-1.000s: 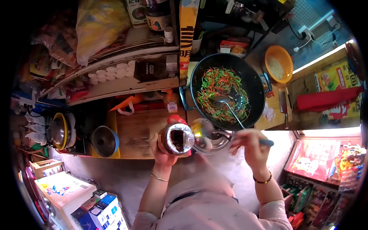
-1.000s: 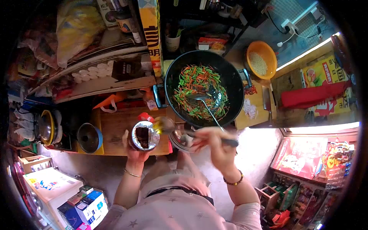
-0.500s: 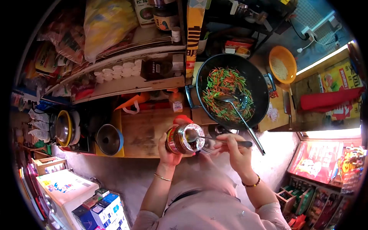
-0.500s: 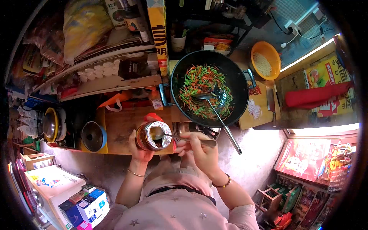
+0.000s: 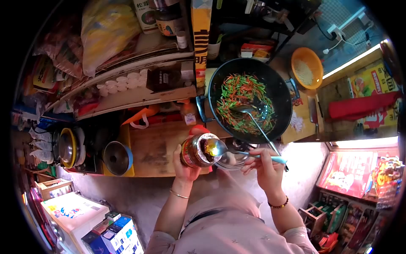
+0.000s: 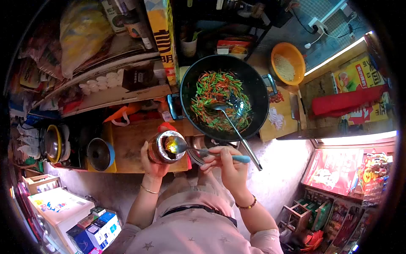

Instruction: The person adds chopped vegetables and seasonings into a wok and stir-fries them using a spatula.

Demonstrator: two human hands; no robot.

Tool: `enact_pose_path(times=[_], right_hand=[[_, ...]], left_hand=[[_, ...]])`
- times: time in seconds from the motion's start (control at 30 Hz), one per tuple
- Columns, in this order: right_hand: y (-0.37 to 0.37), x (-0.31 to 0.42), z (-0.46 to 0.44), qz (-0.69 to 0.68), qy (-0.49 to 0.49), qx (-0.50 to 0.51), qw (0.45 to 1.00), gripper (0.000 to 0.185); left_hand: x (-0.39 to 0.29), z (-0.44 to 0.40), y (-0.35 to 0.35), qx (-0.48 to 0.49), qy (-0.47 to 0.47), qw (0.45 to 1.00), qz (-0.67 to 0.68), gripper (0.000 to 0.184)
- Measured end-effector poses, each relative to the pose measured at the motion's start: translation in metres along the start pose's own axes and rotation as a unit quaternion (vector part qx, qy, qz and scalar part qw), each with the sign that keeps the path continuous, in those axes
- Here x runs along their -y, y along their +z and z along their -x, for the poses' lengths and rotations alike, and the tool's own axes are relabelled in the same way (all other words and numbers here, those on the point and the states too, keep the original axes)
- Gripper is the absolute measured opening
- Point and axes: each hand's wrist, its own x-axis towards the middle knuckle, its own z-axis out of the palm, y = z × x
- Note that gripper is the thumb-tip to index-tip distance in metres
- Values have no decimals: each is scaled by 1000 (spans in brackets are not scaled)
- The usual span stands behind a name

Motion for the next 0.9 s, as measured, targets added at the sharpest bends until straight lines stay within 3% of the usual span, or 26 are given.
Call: enact_pose_path(times=[0.07, 0.17, 0.23, 0.33, 0.37, 0.43, 0.47, 0.53, 0.63, 0.67, 0.8, 0.9], right_hand=[[-9, 4, -7, -57, -3, -20, 998, 31], [-20, 16, -24, 1, -70, -78, 995, 31], [-20, 21, -28, 13, -80, -37, 996, 30], [-4, 24, -25, 128, -35, 130, 983, 21], [2, 21, -26, 219, -87, 158, 959, 20], [12, 13, -28, 242, -96, 174, 950, 20], [12, 10, -28, 241, -95, 176, 950, 20], [12, 3, -23, 98, 0, 108, 989, 22], [1, 0, -16, 49, -6, 53, 997, 27], [1, 1, -13, 92, -10, 52, 994, 31], [-7, -2, -10, 19, 7, 44, 999, 31], [-7, -7, -7, 49, 4, 32, 998, 30]], left_hand=[[2, -3, 11, -5, 14, 1000, -4, 62], [1, -6, 7, -17, -2, 1000, 17, 62], [-2, -6, 6, 1, -4, 1000, 10, 62], [1, -7, 10, -17, 16, 1000, -14, 60], [2, -8, 12, -18, 17, 1000, -14, 60], [4, -8, 14, 46, 45, 995, -80, 58], [5, -4, 21, 39, 34, 998, -19, 45], [5, -3, 21, 24, 30, 999, -10, 46], [5, -1, 15, 2, 23, 1000, -9, 53], [5, -1, 12, -2, 20, 1000, -19, 61], [4, -1, 4, -3, 13, 1000, -15, 62], [4, 0, 5, 2, 9, 1000, 11, 61]])
